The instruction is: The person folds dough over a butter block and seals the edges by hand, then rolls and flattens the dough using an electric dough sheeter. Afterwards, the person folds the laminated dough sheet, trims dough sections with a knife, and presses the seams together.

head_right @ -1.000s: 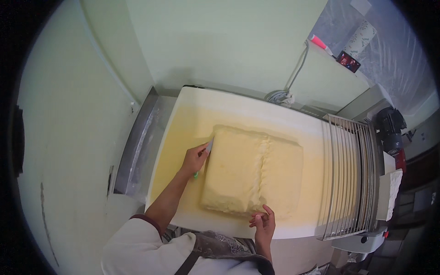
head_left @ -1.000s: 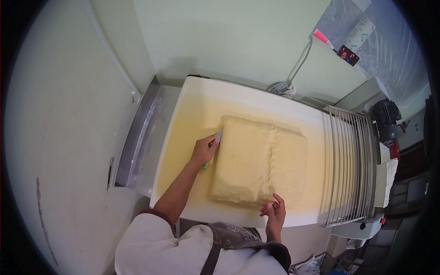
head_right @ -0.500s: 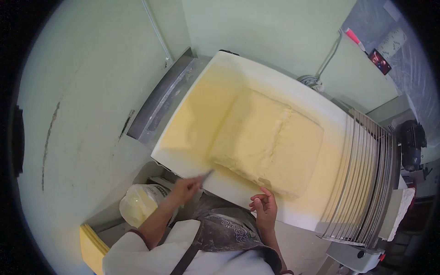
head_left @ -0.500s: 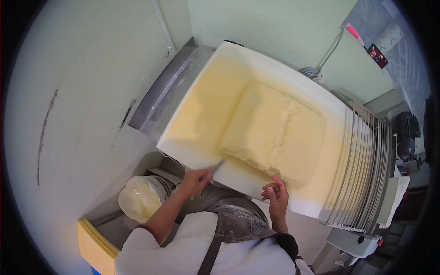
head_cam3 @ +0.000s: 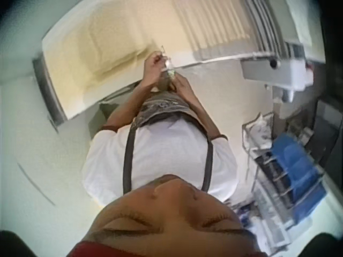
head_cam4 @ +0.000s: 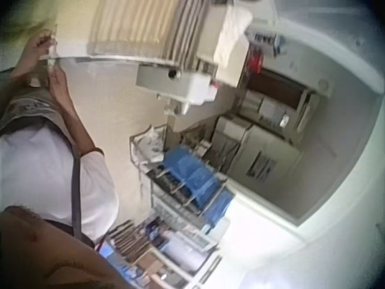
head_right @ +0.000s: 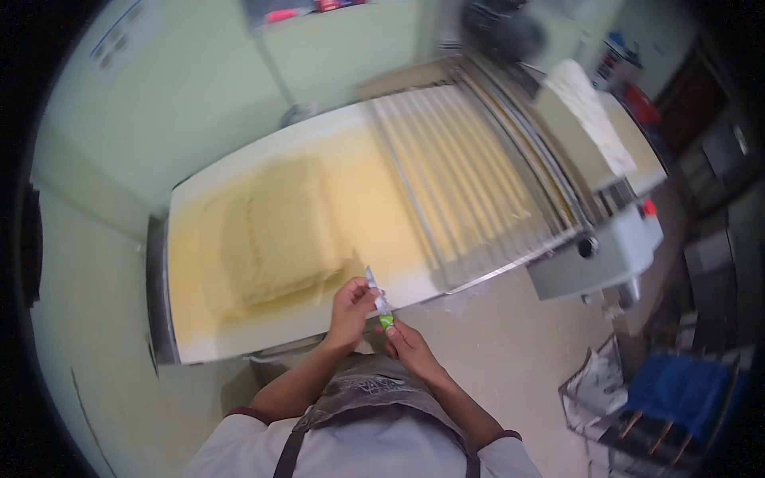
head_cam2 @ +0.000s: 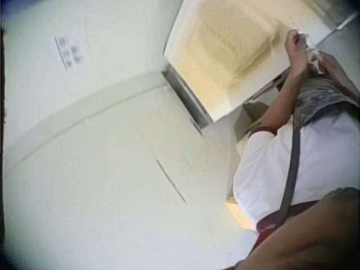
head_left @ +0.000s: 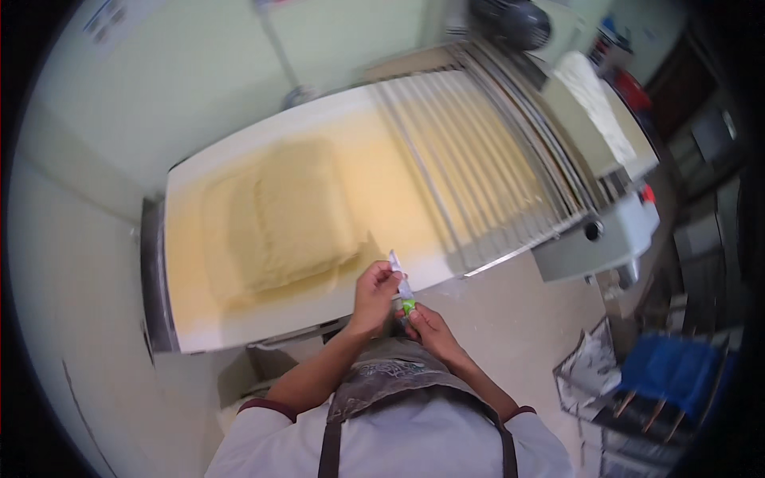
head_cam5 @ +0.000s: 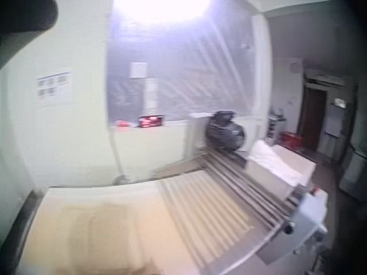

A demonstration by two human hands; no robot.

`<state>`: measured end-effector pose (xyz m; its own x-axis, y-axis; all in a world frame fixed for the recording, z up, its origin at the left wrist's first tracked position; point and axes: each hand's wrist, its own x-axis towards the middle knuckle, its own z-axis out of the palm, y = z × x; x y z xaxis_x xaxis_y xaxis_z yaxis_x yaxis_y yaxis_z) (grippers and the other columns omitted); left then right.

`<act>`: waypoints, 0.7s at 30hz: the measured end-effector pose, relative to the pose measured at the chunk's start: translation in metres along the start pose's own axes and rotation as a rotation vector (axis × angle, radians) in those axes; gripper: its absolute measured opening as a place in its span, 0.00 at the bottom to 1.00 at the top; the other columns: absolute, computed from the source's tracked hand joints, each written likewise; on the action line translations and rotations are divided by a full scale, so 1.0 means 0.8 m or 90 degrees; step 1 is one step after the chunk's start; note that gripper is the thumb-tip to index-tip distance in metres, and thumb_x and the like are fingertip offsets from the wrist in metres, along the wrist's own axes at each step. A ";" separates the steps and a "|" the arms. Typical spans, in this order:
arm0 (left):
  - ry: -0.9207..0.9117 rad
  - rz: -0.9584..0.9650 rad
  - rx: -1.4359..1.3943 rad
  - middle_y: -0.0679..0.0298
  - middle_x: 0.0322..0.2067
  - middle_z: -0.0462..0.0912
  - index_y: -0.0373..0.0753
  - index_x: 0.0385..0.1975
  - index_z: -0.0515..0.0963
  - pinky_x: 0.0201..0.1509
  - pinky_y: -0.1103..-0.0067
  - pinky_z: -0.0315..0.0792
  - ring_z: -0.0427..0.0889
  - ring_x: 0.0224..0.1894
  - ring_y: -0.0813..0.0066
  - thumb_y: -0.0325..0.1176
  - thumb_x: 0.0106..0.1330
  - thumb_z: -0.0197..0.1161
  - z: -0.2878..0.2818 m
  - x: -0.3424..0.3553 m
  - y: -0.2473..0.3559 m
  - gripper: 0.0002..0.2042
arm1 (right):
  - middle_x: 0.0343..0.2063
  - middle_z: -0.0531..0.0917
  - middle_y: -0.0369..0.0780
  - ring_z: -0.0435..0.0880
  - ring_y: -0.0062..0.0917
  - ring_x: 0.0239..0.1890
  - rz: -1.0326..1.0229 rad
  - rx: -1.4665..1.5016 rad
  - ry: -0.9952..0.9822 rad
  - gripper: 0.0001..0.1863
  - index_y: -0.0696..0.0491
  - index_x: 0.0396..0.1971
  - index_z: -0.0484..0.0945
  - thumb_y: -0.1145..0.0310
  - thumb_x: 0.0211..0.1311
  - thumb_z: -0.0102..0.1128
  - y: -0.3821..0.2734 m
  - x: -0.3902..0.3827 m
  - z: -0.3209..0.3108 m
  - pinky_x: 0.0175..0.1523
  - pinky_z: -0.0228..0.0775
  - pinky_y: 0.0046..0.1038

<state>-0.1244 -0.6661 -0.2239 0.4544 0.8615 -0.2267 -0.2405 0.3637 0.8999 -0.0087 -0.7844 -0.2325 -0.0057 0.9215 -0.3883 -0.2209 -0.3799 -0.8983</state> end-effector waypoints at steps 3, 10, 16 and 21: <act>-0.062 0.006 0.053 0.67 0.34 0.80 0.37 0.39 0.77 0.45 0.80 0.74 0.78 0.37 0.79 0.23 0.65 0.61 0.035 0.019 -0.016 0.05 | 0.22 0.67 0.27 0.62 0.12 0.25 -0.013 -0.006 0.043 0.19 0.53 0.45 0.78 0.56 0.77 0.39 0.016 -0.041 -0.051 0.30 0.55 0.17; 0.031 0.121 0.117 0.68 0.31 0.75 0.35 0.42 0.75 0.47 0.78 0.76 0.76 0.35 0.79 0.22 0.63 0.61 0.026 0.040 -0.002 0.09 | 0.22 0.68 0.28 0.63 0.15 0.24 0.142 0.153 0.157 0.20 0.51 0.38 0.80 0.51 0.72 0.47 0.144 -0.099 -0.185 0.31 0.59 0.21; 0.247 0.302 0.348 0.67 0.32 0.77 0.34 0.46 0.75 0.44 0.81 0.73 0.75 0.36 0.80 0.31 0.69 0.59 -0.109 0.067 0.078 0.11 | 0.31 0.82 0.48 0.81 0.45 0.43 0.076 -0.314 0.693 0.14 0.55 0.40 0.74 0.58 0.65 0.56 0.197 0.008 -0.307 0.42 0.73 0.43; 0.384 0.390 0.911 0.50 0.53 0.74 0.29 0.58 0.67 0.64 0.68 0.64 0.73 0.57 0.59 0.30 0.68 0.58 -0.228 0.065 0.122 0.21 | 0.45 0.78 0.51 0.80 0.49 0.47 0.140 -0.477 0.698 0.18 0.54 0.50 0.68 0.61 0.64 0.55 0.155 0.114 -0.379 0.50 0.74 0.44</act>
<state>-0.2805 -0.5211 -0.2154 0.1402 0.8722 0.4686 0.8345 -0.3588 0.4181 0.2591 -0.7720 -0.4415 0.8833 0.4308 -0.1847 0.2682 -0.7878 -0.5546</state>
